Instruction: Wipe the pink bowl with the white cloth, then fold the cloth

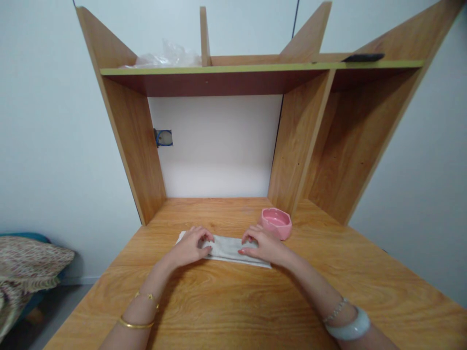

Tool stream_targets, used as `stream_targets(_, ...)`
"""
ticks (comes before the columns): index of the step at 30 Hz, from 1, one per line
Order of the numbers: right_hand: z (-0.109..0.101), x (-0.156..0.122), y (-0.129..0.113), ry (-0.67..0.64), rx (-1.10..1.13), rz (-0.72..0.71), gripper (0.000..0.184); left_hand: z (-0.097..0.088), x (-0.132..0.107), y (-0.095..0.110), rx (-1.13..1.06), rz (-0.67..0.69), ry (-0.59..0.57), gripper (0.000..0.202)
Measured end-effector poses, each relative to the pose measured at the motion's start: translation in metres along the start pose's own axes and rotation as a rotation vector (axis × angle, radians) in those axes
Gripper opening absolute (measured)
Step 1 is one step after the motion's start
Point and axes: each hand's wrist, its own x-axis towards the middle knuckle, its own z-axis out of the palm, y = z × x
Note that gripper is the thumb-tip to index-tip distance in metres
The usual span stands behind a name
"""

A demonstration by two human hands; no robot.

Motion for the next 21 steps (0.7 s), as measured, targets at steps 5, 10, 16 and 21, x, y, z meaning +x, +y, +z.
stream_targets(5, 0.01, -0.002, -0.002, -0.077, -0.037, -0.007, 0.021, 0.001, -0.004, 0.001, 0.075, -0.031, -0.097, 0.03)
stream_targets(10, 0.009, 0.001, 0.004, -0.042, 0.043, 0.06, 0.012, 0.0, -0.003, -0.005, 0.098, -0.037, -0.041, 0.029)
stream_targets(16, 0.0, 0.001, 0.001, 0.058, 0.037, 0.009, 0.01, -0.006, 0.0, -0.006, 0.123, -0.056, 0.037, 0.024)
stream_targets(21, 0.006, -0.001, -0.001, -0.011, 0.039, -0.032, 0.008, -0.009, -0.002, -0.004, 0.134, -0.042, 0.051, 0.024)
